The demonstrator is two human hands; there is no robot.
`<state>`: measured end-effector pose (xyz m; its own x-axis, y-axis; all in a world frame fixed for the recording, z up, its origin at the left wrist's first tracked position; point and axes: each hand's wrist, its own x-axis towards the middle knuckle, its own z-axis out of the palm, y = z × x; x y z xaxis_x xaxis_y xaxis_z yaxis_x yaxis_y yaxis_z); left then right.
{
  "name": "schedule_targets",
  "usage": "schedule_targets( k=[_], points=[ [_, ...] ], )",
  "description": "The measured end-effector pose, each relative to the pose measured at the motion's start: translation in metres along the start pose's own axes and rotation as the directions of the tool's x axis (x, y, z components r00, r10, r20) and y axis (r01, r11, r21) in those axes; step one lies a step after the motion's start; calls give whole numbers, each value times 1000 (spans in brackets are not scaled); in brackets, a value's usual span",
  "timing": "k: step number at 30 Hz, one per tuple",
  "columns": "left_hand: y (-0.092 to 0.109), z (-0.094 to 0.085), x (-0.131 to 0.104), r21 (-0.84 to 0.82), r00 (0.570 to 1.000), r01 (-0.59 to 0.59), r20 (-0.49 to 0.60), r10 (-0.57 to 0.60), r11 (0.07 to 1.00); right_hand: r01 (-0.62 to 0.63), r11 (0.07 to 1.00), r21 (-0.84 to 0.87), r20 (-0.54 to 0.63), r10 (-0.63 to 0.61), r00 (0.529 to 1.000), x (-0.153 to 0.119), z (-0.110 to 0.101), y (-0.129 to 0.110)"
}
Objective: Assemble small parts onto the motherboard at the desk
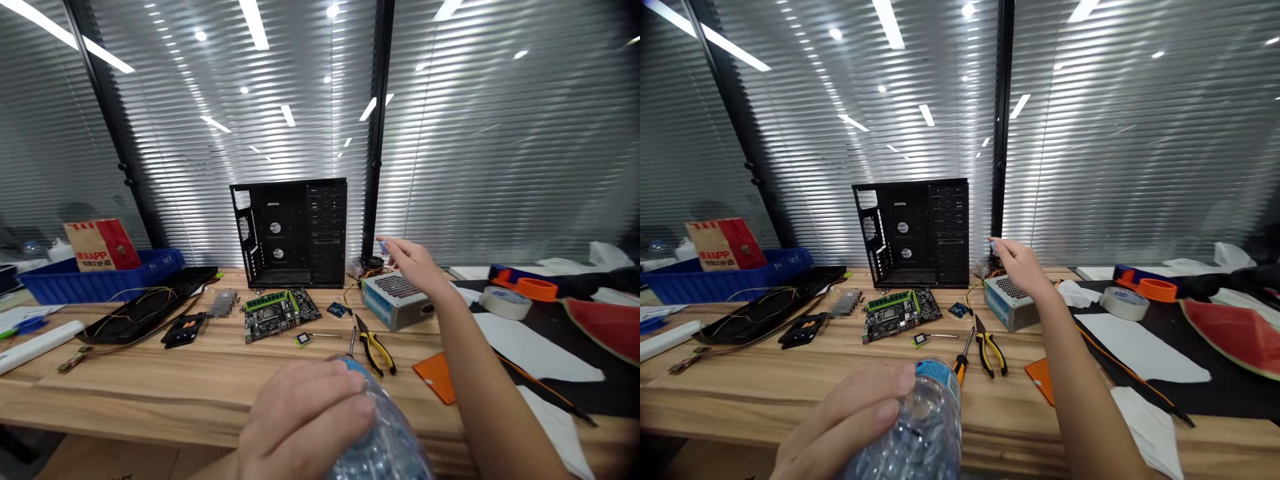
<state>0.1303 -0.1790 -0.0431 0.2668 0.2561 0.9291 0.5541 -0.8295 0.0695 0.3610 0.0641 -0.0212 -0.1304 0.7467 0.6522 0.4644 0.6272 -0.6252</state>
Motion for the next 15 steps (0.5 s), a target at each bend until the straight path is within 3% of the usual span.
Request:
schedule_targets(
  k=[3,7,11,15],
  points=[
    [-8,1,-3,54,996,-80,-30,81,995,-45,986,163,3,45,999,-1,-12,-3],
    [-10,0,-3,140,993,-100,-51,108,985,3,956,292,-44,11,999,-4,-24,-15],
    [-6,-3,-2,160,987,-130,-68,143,978,45,954,297,-61,-28,998,-10,-31,-28],
    [-7,-6,-3,170,996,-58,-51,68,984,84,959,269,-65,-69,996,-16,-32,-41]
  ],
)
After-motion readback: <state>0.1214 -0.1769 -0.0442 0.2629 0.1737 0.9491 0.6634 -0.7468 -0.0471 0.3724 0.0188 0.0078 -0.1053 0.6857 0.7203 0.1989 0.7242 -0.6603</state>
